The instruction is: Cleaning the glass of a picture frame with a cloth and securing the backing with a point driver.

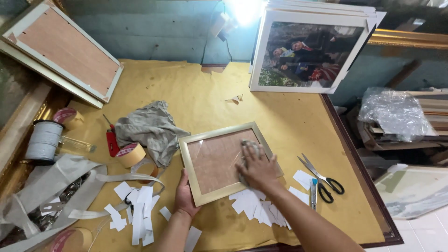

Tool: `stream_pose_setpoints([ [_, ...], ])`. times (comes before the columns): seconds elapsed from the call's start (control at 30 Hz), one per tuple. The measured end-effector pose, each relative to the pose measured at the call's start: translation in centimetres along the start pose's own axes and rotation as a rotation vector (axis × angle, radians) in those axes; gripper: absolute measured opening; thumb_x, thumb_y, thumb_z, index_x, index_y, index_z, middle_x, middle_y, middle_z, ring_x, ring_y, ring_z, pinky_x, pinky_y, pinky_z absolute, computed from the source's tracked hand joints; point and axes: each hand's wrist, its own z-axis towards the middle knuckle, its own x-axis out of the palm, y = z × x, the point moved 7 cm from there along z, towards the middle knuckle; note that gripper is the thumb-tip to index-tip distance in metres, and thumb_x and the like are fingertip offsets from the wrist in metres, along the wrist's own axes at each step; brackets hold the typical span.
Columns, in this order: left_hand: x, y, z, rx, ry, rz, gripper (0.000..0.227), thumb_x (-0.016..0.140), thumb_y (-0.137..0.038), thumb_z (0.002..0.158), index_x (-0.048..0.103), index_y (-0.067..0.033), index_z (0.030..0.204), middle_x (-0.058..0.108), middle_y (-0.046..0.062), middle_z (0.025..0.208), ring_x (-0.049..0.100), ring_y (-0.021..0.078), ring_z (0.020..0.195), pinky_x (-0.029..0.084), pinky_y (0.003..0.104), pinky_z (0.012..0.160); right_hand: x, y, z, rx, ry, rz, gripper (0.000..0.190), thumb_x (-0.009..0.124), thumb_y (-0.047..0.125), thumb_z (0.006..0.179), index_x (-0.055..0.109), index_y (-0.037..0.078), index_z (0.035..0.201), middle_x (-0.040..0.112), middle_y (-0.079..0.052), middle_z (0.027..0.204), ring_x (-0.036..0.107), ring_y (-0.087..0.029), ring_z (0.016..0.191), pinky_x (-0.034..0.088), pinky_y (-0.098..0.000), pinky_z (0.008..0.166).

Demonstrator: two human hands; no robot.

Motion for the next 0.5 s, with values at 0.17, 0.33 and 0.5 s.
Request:
stream_pose_setpoints([
  [0.17, 0.1, -0.1, -0.2, -0.001, -0.016, 0.018, 0.066, 0.034, -0.053, 0.079, 0.046, -0.0058, 0.124, 0.05, 0.018, 0.122, 0.045, 0.0332, 0.114, 0.035, 0.044, 0.097, 0.0, -0.4, 1.4, 0.168, -0.012, 0.058, 0.07, 0.013, 0.058, 0.083, -0.005, 0.021, 0.14, -0.013, 0.006, 0.147, -0.014, -0.025, 0.135, -0.002, -0.0625, 0.1],
  [0.33, -2.4, 0.3, 2.2, 0.009, 0.041, 0.013, 0.059, 0.039, -0.054, 0.08, 0.053, -0.0107, 0.117, 0.058, 0.015, 0.108, 0.054, 0.0326, 0.098, 0.042, 0.044, 0.085, 0.6, 10.4, -1.3, -0.098, 0.012, -0.073, 0.073, 0.006, 0.057, 0.083, -0.007, 0.015, 0.14, -0.01, -0.002, 0.148, -0.009, -0.026, 0.135, 0.007, -0.0574, 0.102],
  [0.5, -3.3, 0.3, 2.8, 0.045, -0.006, -0.018, 0.056, 0.037, -0.055, 0.082, 0.054, -0.0112, 0.113, 0.057, 0.019, 0.108, 0.053, 0.034, 0.101, 0.042, 0.042, 0.086, -1.0, 12.4, -1.0, -0.412, 0.031, -0.066, 0.073, 0.005, 0.056, 0.08, -0.004, 0.015, 0.139, -0.012, 0.002, 0.146, -0.016, -0.021, 0.133, -0.012, -0.06, 0.099],
])
